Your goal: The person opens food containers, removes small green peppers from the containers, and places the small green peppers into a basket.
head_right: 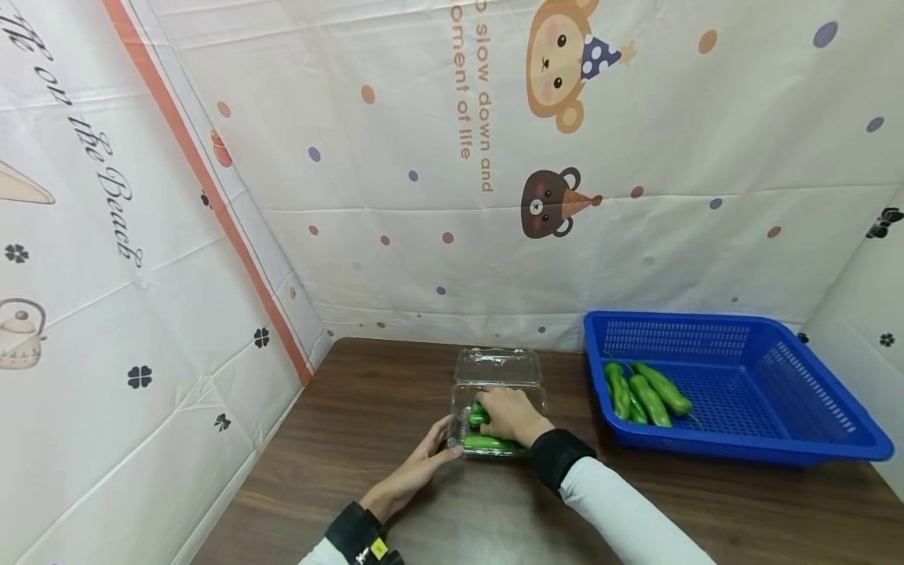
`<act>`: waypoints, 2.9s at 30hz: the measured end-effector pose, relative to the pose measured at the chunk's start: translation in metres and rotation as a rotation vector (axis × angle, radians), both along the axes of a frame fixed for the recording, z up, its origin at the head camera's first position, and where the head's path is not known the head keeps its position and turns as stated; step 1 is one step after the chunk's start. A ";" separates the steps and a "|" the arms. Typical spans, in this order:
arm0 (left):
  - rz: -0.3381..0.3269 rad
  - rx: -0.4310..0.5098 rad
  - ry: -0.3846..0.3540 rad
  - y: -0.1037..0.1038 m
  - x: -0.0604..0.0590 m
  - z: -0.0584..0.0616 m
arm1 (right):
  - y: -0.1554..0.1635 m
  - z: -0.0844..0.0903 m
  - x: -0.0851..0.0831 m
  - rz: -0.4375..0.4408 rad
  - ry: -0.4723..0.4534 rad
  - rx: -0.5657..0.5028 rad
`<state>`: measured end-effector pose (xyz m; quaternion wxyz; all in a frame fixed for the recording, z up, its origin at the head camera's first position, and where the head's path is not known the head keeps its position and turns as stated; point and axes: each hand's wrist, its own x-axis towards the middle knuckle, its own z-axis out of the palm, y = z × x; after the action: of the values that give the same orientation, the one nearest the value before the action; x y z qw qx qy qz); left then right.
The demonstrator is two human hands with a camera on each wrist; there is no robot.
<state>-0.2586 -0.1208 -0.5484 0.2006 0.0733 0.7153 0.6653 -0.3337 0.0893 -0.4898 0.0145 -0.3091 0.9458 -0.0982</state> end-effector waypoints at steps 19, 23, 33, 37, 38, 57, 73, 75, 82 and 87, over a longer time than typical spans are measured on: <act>-0.002 0.014 0.041 0.001 0.002 0.000 | 0.020 0.084 -0.006 -0.028 0.171 -0.241; 0.001 0.013 0.052 0.000 0.002 -0.001 | 0.036 0.109 -0.015 -0.041 0.207 -0.267; -0.007 -0.012 0.032 0.001 0.004 0.000 | 0.073 0.142 -0.026 -0.176 0.272 -0.275; -0.005 -0.010 0.030 0.001 0.004 0.000 | 0.085 0.144 -0.026 -0.240 0.247 -0.286; -0.004 -0.009 0.032 0.001 0.004 0.000 | 0.088 0.144 -0.027 -0.259 0.237 -0.290; 0.002 -0.005 0.066 -0.001 0.003 -0.004 | 0.171 0.138 -0.018 -0.431 0.127 -0.316; 0.000 -0.016 0.057 -0.001 0.003 -0.003 | 0.218 0.127 -0.014 -0.477 0.068 -0.278; 0.001 -0.010 0.065 -0.001 0.003 -0.003 | 0.220 0.125 -0.014 -0.482 0.057 -0.272; -0.002 -0.017 0.051 0.000 0.002 -0.002 | 0.228 0.120 -0.015 -0.499 -0.010 -0.234; 0.002 -0.023 0.035 0.000 0.002 -0.001 | 0.230 0.115 -0.017 -0.490 -0.057 -0.211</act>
<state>-0.2571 -0.1212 -0.5497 0.1883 0.0819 0.7264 0.6559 -0.3503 0.3198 -0.3749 -0.0154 -0.0678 0.9762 -0.2054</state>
